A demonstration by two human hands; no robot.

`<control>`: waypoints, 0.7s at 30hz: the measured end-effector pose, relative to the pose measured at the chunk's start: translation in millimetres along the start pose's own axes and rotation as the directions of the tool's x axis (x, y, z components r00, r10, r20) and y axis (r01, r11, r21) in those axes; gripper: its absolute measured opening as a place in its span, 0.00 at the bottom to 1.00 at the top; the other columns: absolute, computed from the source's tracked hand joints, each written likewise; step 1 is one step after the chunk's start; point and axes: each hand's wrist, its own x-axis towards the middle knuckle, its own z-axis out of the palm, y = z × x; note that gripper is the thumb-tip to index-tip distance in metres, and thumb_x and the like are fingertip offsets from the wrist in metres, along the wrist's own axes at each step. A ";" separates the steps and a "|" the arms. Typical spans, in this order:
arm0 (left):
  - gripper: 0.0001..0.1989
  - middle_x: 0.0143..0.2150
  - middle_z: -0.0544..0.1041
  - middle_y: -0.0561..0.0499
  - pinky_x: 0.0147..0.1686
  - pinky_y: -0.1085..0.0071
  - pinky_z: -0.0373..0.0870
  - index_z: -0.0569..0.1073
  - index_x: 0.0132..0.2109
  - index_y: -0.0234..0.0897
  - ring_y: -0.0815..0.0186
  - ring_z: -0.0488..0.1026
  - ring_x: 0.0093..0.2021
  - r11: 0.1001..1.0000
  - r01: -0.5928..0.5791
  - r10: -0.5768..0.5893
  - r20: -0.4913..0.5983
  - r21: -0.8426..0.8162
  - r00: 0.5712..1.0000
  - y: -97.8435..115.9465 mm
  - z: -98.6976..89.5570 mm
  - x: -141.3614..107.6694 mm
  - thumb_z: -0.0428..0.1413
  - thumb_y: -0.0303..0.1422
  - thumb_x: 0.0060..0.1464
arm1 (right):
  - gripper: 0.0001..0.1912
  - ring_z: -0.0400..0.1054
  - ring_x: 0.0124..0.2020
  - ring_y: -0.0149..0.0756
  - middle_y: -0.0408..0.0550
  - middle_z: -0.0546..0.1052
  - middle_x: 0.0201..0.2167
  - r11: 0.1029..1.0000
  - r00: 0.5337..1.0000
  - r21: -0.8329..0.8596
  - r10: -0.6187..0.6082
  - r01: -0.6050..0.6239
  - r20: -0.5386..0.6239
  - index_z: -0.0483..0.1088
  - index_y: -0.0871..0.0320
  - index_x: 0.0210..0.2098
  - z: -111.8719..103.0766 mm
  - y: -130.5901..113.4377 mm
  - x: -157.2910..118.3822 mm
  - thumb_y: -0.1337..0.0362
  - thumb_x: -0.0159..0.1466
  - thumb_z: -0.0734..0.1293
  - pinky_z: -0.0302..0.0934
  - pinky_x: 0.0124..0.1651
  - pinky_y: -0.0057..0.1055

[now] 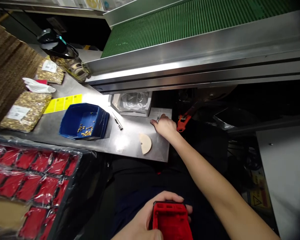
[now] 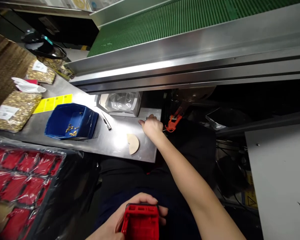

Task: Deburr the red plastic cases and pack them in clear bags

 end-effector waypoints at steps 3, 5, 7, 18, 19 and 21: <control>0.42 0.68 0.68 0.32 0.63 0.50 0.64 0.67 0.65 0.42 0.47 0.71 0.65 0.997 -0.008 0.010 0.028 -0.075 1.000 -4.9 -5.2 -2.8 0.72 0.49 0.47 | 0.25 0.74 0.53 0.55 0.73 0.77 0.52 0.995 1.000 -0.097 0.013 -0.011 0.019 0.65 0.72 0.58 4.5 -9.4 9.4 0.56 0.73 0.59 0.67 0.52 0.41; 0.43 0.67 0.69 0.33 0.62 0.51 0.64 0.67 0.65 0.42 0.48 0.72 0.63 0.995 -0.011 0.016 0.044 -0.101 0.999 -9.8 -10.6 -3.0 0.74 0.46 0.46 | 0.20 0.75 0.53 0.54 0.70 0.78 0.51 0.990 0.999 -0.143 -0.003 0.008 0.034 0.67 0.68 0.56 1.7 -6.4 5.5 0.60 0.73 0.58 0.67 0.52 0.40; 0.45 0.65 0.71 0.34 0.61 0.53 0.66 0.67 0.64 0.41 0.49 0.74 0.61 0.992 -0.013 0.019 0.041 -0.128 0.999 -14.4 -15.3 -2.0 0.75 0.45 0.43 | 0.19 0.75 0.53 0.53 0.68 0.78 0.51 0.984 0.998 -0.172 -0.033 0.041 0.044 0.67 0.65 0.57 -2.5 0.4 -1.6 0.60 0.73 0.56 0.66 0.51 0.41; 0.47 0.61 0.75 0.31 0.56 0.58 0.70 0.67 0.65 0.37 0.49 0.77 0.58 0.991 -0.019 0.009 -0.069 -0.135 0.998 -12.9 -18.3 4.7 0.72 0.53 0.43 | 0.13 0.75 0.38 0.37 0.45 0.81 0.38 0.984 0.975 0.016 -0.176 0.176 0.137 0.73 0.53 0.43 -26.2 40.9 -41.5 0.52 0.70 0.63 0.62 0.38 0.29; 0.47 0.61 0.75 0.31 0.56 0.57 0.70 0.68 0.65 0.37 0.49 0.77 0.58 0.990 -0.022 0.012 -0.070 -0.138 0.998 -13.0 -18.4 5.6 0.72 0.54 0.43 | 0.14 0.75 0.40 0.36 0.46 0.80 0.40 0.984 0.979 0.038 -0.176 0.173 0.105 0.72 0.52 0.45 -25.1 44.0 -46.8 0.51 0.72 0.61 0.62 0.40 0.29; 0.47 0.61 0.75 0.30 0.57 0.56 0.69 0.68 0.64 0.36 0.49 0.77 0.58 0.988 -0.027 0.016 -0.071 -0.152 0.997 -14.0 -18.4 8.2 0.71 0.56 0.43 | 0.15 0.74 0.42 0.37 0.48 0.79 0.44 0.983 0.983 0.065 -0.174 0.170 0.062 0.69 0.53 0.49 -17.4 50.3 -55.8 0.52 0.73 0.59 0.62 0.43 0.30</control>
